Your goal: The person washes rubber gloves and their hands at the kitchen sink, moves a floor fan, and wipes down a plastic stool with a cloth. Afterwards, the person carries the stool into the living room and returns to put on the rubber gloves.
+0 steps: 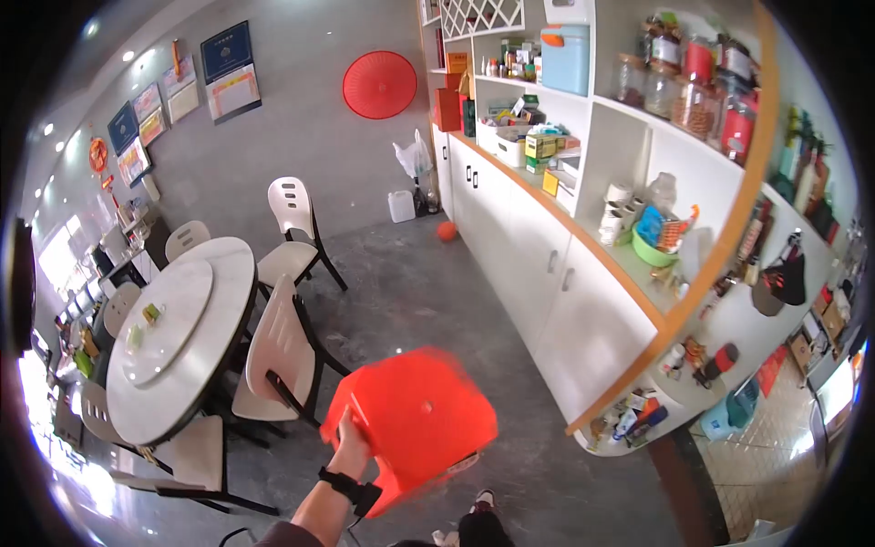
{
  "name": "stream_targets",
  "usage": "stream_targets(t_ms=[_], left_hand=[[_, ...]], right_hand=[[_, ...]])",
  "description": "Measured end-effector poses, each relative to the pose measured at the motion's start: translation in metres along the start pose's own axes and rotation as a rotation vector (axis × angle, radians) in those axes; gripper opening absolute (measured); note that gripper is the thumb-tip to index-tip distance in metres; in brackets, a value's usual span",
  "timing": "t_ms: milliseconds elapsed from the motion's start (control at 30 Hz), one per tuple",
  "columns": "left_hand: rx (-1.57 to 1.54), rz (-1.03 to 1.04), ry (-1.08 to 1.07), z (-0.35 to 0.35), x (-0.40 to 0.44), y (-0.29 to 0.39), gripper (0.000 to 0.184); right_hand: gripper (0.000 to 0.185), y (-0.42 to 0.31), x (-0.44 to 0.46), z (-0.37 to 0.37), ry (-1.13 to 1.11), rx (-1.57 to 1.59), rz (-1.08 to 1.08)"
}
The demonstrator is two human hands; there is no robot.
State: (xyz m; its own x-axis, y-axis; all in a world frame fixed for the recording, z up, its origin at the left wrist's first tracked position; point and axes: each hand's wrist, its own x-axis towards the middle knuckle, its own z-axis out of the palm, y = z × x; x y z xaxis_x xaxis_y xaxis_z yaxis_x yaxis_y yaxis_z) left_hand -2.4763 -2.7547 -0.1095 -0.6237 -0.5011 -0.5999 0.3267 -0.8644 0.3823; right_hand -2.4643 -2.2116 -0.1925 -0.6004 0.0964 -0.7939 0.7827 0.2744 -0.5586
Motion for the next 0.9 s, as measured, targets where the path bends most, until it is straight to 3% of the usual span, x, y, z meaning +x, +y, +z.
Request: stream_targets(t_ms=[267,333,400,433,500,533,600,633,667,733,900], left_hand=[[-0.081,0.083,-0.33,0.132,0.184,0.08,0.054],[-0.064,0.114,-0.205,0.16,0.223,0.106,0.054],[-0.065,0.083,-0.26,0.164,0.287,0.131,0.055],[-0.072,0.106,-0.266,0.174,0.313,0.143,0.055],[-0.07,0.143,-0.229,0.233,0.349,0.18,0.057],[-0.065,0.116,-0.236,0.238,0.379,0.197,0.057],[-0.086,0.047,-0.355,0.244,0.445,0.236,0.06],[-0.06,0.014,-0.15,0.272,0.448,0.257,0.062],[-0.055,0.011,-0.152,0.284,0.468,0.274,0.062],[0.05,0.111,-0.162,0.299,0.513,0.308,0.064],[-0.092,0.094,-0.273,0.327,0.645,0.385,0.063]], right_hand=[[0.025,-0.288,0.139,0.095,-0.048,-0.277,-0.184],[0.014,-0.358,0.189,0.141,-0.146,0.135,-0.272],[0.018,-0.425,0.216,0.191,0.009,-0.224,-0.5],[0.018,-0.438,0.228,0.21,0.027,-0.208,-0.496],[0.031,-0.481,0.248,0.25,0.263,-0.709,-0.589],[0.031,-0.482,0.263,0.262,0.286,-0.702,-0.571],[0.03,-0.473,0.304,0.286,0.093,-0.835,-0.358],[0.038,-0.473,0.304,0.299,0.004,-0.813,-0.306],[0.047,-0.479,0.303,0.316,-0.09,-0.789,-0.262],[0.048,-0.492,0.297,0.349,-0.237,-1.217,-0.62],[0.043,-0.538,0.317,0.443,-0.323,-1.209,-0.272]])
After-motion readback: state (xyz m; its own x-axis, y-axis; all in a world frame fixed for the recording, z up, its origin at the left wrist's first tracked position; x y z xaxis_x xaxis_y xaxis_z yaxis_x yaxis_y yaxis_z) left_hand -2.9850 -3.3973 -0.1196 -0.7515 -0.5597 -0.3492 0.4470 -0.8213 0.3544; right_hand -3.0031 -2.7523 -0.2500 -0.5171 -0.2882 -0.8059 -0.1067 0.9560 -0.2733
